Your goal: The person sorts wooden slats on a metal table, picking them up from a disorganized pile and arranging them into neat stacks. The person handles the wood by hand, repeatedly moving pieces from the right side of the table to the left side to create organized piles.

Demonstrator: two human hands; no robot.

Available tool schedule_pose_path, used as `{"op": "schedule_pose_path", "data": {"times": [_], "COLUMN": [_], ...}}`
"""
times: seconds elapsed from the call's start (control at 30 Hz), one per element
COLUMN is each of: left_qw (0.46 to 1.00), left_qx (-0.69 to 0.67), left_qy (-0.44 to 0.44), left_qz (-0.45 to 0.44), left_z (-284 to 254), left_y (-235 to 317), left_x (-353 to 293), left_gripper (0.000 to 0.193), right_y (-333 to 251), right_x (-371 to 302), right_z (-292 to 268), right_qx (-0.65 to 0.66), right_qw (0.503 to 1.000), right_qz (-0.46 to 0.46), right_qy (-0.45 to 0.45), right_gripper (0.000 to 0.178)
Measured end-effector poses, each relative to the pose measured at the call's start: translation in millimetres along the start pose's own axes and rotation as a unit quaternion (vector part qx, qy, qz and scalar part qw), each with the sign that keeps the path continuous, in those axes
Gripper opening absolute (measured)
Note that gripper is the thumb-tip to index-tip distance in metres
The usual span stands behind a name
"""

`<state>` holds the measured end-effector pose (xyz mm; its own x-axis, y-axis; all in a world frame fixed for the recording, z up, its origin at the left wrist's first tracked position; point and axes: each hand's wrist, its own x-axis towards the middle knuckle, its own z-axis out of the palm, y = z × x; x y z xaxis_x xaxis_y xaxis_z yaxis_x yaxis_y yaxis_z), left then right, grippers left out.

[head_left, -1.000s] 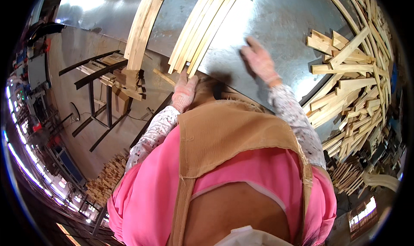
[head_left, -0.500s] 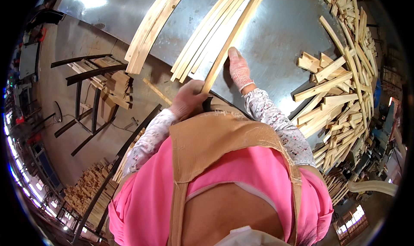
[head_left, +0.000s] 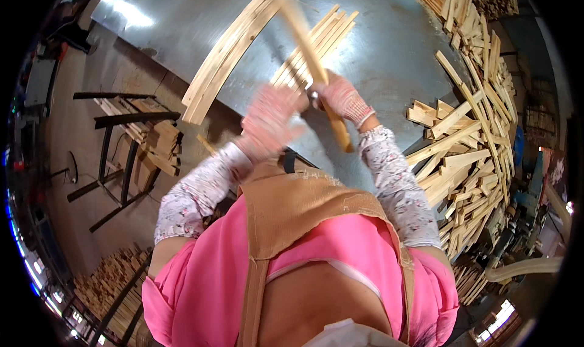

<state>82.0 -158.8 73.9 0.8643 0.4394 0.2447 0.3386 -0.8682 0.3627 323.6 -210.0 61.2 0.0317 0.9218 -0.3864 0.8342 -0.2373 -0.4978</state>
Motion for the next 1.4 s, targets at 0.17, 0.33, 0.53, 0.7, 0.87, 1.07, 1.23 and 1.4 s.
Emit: {"op": "schedule_pose_path", "data": {"times": [0.17, 0.33, 0.53, 0.7, 0.87, 1.07, 1.23, 1.4], "left_qw": [0.939, 0.933, 0.911, 0.907, 0.911, 0.876, 0.714, 0.616], "left_qx": [0.163, 0.157, 0.248, 0.282, 0.198, -0.235, -0.500, -0.664], "left_qy": [-0.298, -0.168, -0.040, -0.004, -0.043, 0.006, 0.036, 0.020], "left_qz": [-0.063, -0.277, -0.327, -0.312, -0.358, -0.422, -0.488, -0.422], "left_z": [-50.6, 1.4, 52.2, 75.0, 72.9, 49.7, 21.6, 15.6], "left_y": [-61.2, -122.7, -168.4, -174.6, -169.2, -198.7, -151.0, -79.8], "left_x": [64.9, 35.2, 16.2, 6.7, 14.2, 13.6, 51.8, 85.7], "left_gripper": [0.054, 0.049, 0.039, 0.036, 0.039, 0.039, 0.048, 0.043], "right_y": [-19.8, 27.6, 68.2, 69.6, 83.0, 92.8, 37.2, -22.4], "right_x": [-22.6, -38.6, -78.3, -92.0, -95.5, -76.1, -36.5, 17.7], "right_z": [-62.6, -60.0, 34.8, 67.6, 71.6, 75.8, 47.1, 26.7], "right_qx": [-0.022, 0.056, 0.160, 0.201, 0.242, 0.236, 0.345, 0.679], "right_qw": [0.998, 0.944, 0.965, 0.960, 0.952, 0.952, 0.934, 0.729], "right_qz": [-0.051, 0.059, 0.138, 0.185, 0.178, 0.180, 0.080, 0.080], "right_qy": [0.022, 0.320, 0.154, 0.067, 0.066, 0.074, 0.057, 0.022], "right_gripper": [0.057, 0.057, 0.058, 0.052, 0.051, 0.056, 0.061, 0.052]}}
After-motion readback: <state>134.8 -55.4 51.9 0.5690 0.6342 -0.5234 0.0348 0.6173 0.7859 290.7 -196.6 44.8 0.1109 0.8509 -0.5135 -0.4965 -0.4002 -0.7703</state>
